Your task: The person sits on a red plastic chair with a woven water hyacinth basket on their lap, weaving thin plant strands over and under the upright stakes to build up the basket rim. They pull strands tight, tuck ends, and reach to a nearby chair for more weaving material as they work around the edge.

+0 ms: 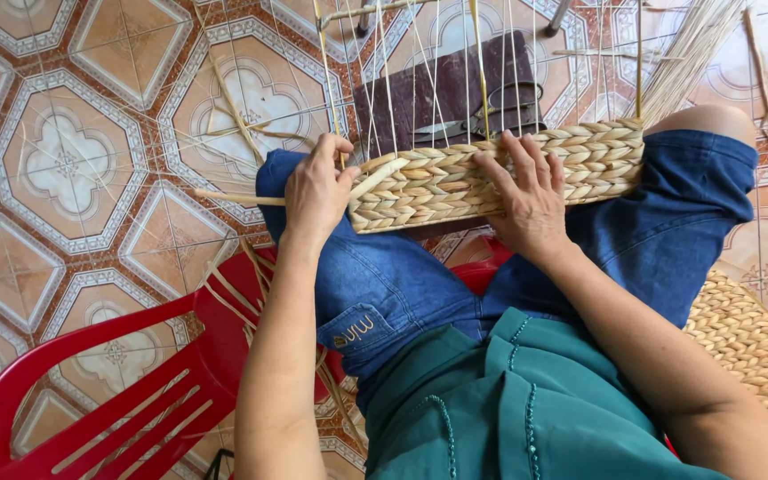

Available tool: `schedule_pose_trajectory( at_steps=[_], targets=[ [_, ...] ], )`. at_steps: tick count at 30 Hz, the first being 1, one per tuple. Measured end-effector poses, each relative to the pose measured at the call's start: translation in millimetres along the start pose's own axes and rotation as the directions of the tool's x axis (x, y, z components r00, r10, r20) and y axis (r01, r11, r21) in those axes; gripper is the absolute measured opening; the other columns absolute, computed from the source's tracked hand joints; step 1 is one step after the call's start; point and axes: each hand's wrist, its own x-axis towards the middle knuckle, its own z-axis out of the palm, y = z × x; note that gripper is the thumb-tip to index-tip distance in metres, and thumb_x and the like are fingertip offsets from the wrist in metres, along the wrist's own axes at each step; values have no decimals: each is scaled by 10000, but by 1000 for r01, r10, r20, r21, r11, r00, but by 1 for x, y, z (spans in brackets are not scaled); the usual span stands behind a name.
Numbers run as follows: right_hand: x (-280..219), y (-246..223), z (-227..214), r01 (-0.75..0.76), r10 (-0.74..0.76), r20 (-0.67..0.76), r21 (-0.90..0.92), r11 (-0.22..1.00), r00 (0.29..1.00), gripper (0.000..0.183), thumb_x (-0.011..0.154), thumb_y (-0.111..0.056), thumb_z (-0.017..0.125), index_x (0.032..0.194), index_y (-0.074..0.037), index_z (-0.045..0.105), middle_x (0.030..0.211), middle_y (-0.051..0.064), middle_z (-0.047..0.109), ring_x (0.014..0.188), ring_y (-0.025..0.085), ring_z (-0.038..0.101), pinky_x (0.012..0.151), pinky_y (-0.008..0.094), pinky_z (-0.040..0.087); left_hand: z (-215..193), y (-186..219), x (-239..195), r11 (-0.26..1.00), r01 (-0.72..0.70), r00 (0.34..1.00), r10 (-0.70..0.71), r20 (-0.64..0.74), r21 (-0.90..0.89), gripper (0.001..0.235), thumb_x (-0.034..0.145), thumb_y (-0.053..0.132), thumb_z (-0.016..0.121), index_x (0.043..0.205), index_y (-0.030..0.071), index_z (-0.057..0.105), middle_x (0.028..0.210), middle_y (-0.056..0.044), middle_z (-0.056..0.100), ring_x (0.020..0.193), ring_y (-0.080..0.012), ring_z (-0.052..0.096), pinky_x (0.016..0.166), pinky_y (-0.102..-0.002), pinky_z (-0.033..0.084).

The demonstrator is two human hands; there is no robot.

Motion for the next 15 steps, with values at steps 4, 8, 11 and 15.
schedule_pose_trajectory(
  at_steps=[4,8,11,15],
  targets=[
    [-1,2,-1,0,0,11,27,1000,1000,949,707,-214,879,1561,-283,471,1647,127,342,1524,365,308,1235,569,218,-19,4,-18,999,-38,999,38,-1,1,228,868,133,781,1050,94,651,1021,-98,758,896,-282,740,757,-418,573],
    [-2,7,0,10,-10,13,20,1000,1000,977,682,-216,891,1566,-288,480,1648,120,357,1525,363,321,1234,568,226,-49,1,-38,995,94,994,-92,66,-20,164,882,162,770,1027,116,709,961,-79,773,848,-261,745,727,-401,572],
    [-3,10,0,15,-15,24,9,1000,1000,1006,656,-213,906,1566,-293,485,1649,112,363,1527,361,328,1237,564,233,-55,1,-52,996,70,997,-68,-40,53,140,915,181,771,1022,107,717,931,-82,756,810,-271,733,705,-408,560],
    [-4,9,-4,38,-38,36,-6,999,999,1014,650,-200,918,1569,-291,497,1654,108,372,1534,355,333,1239,561,238,-52,15,-66,998,62,990,-62,-130,1,123,943,193,747,1013,98,709,963,-58,735,778,-233,736,661,-376,562]
  ],
)
